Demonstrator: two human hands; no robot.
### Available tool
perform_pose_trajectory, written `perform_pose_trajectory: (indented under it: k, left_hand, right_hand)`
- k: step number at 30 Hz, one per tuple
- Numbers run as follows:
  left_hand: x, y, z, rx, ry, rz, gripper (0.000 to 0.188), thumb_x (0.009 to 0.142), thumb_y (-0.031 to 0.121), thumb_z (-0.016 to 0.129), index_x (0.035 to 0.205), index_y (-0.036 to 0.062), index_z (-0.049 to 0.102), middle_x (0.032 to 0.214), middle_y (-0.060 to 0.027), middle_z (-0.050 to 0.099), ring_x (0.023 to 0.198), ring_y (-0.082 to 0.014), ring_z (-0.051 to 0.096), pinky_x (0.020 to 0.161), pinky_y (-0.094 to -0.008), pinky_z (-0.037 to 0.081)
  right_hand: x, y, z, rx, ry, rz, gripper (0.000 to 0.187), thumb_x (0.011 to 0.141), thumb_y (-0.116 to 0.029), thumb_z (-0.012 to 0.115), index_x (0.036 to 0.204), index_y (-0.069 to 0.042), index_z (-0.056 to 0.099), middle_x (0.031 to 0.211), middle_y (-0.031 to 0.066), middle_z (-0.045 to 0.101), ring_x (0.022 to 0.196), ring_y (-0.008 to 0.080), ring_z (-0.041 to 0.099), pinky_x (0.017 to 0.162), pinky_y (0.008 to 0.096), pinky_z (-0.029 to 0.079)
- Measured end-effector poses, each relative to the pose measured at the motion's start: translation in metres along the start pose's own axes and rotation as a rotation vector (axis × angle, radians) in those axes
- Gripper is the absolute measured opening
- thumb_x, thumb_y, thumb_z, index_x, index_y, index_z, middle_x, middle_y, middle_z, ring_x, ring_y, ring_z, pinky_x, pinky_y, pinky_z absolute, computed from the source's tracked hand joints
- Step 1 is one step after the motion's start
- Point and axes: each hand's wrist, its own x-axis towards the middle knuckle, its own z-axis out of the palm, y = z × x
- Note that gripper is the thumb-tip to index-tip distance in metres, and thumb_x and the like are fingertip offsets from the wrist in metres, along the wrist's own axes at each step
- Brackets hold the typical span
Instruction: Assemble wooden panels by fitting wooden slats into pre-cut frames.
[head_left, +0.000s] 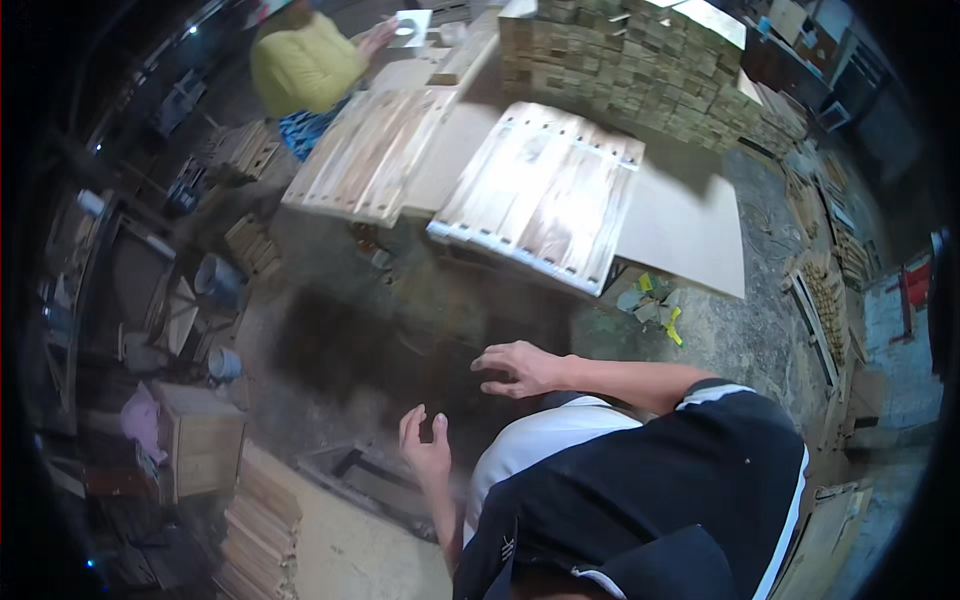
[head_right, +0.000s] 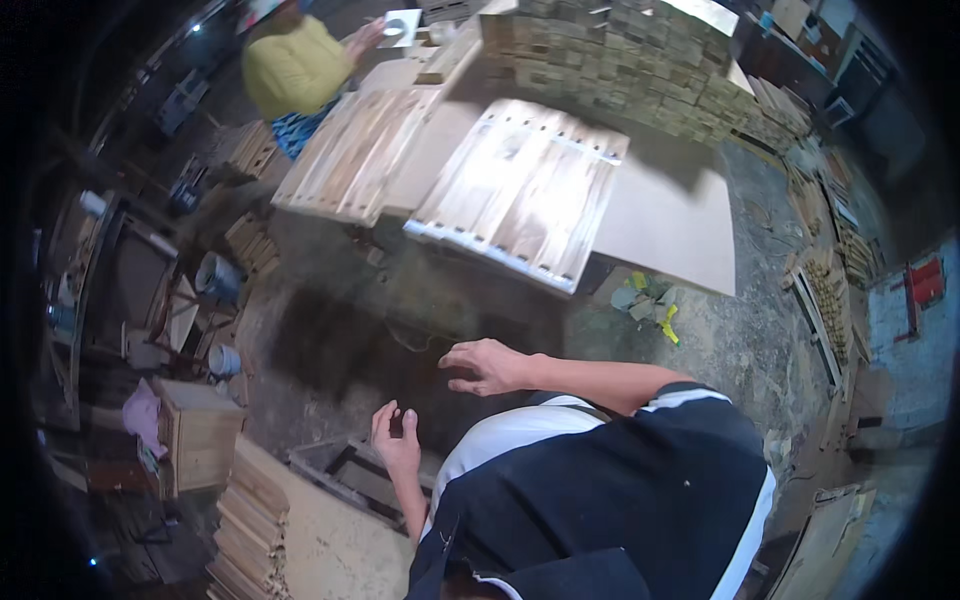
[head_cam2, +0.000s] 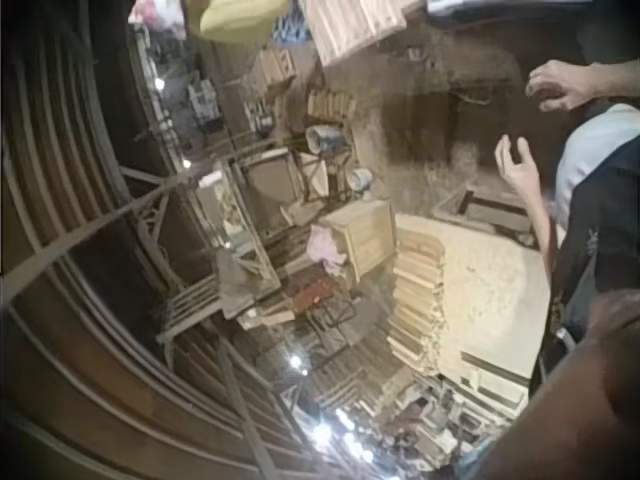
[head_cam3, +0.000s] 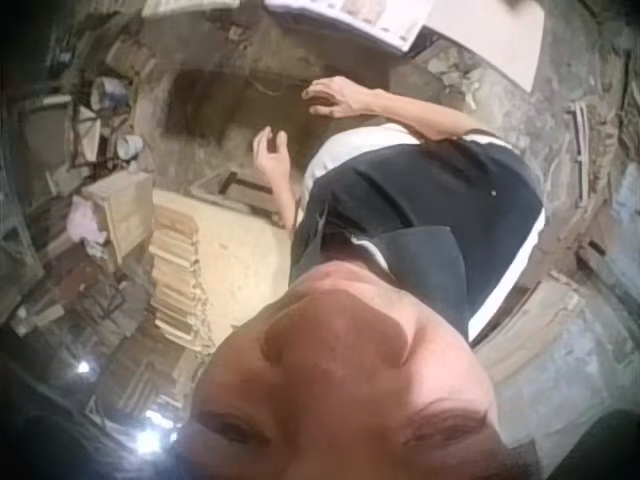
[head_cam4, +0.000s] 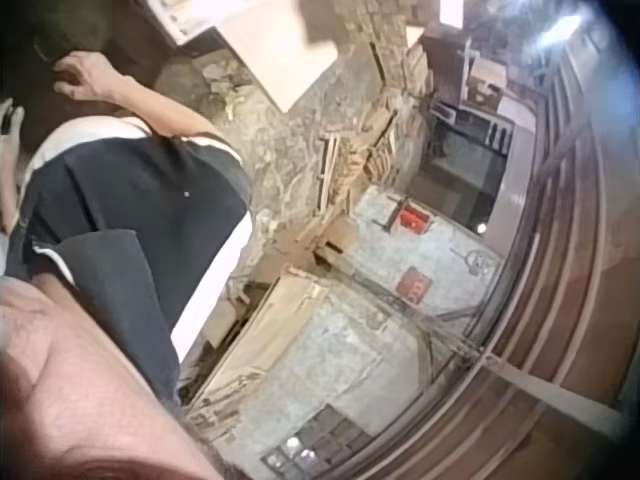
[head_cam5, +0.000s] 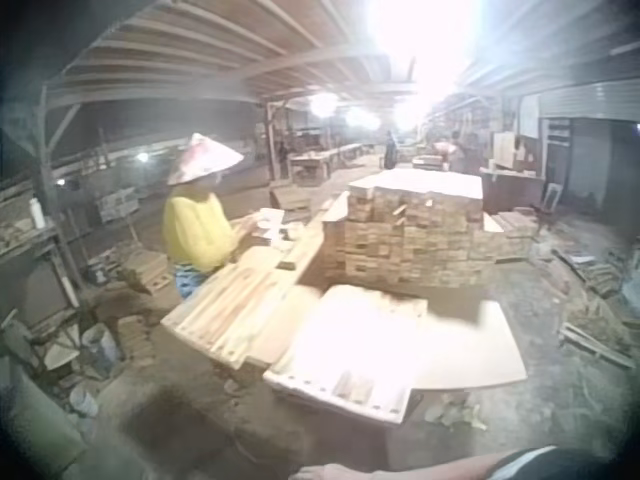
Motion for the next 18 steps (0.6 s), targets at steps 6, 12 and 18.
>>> perform_pose_trajectory:
  k: [6, 12, 18]
  left_hand:
    - [0.067, 0.014, 0.046, -0.053, -0.21, -0.023, 0.03, 0.084, 0.01, 0.073, 0.11, -0.004, 0.067, 0.108, -0.0132, 0.065, 0.093, -0.0212, 0.064, 0.087, -0.0336, 0.051]
    - [0.204, 0.058, 0.08, -0.115, -0.313, 0.215, 0.029, 0.086, 0.009, 0.071, 0.112, -0.0032, 0.067, 0.107, -0.0133, 0.066, 0.095, -0.0208, 0.065, 0.087, -0.0321, 0.052]
    - [0.35, 0.033, 0.187, -0.284, -0.597, 0.142, 0.042, 0.093, 0.024, 0.065, 0.126, -0.002, 0.06, 0.121, -0.0172, 0.065, 0.111, -0.0239, 0.062, 0.095, -0.0339, 0.048]
  right_hand:
    - [-0.069, 0.079, -0.084, 0.099, 0.84, 0.111, 0.029, 0.089, -0.009, 0.071, 0.116, -0.001, 0.062, 0.093, 0.009, 0.067, 0.083, 0.0163, 0.066, 0.074, 0.03, 0.054]
    - [-0.1, 0.164, -0.14, 0.366, 1.578, 0.241, 0.027, 0.099, -0.014, 0.057, 0.125, -0.005, 0.058, 0.115, 0.0085, 0.063, 0.105, 0.0175, 0.062, 0.086, 0.0322, 0.054]
    - [-0.111, 0.226, -0.134, 0.33, 1.668, 0.466, 0.045, 0.103, -0.027, 0.05, 0.138, 0.001, 0.046, 0.138, 0.0156, 0.05, 0.128, 0.0245, 0.049, 0.107, 0.036, 0.041]
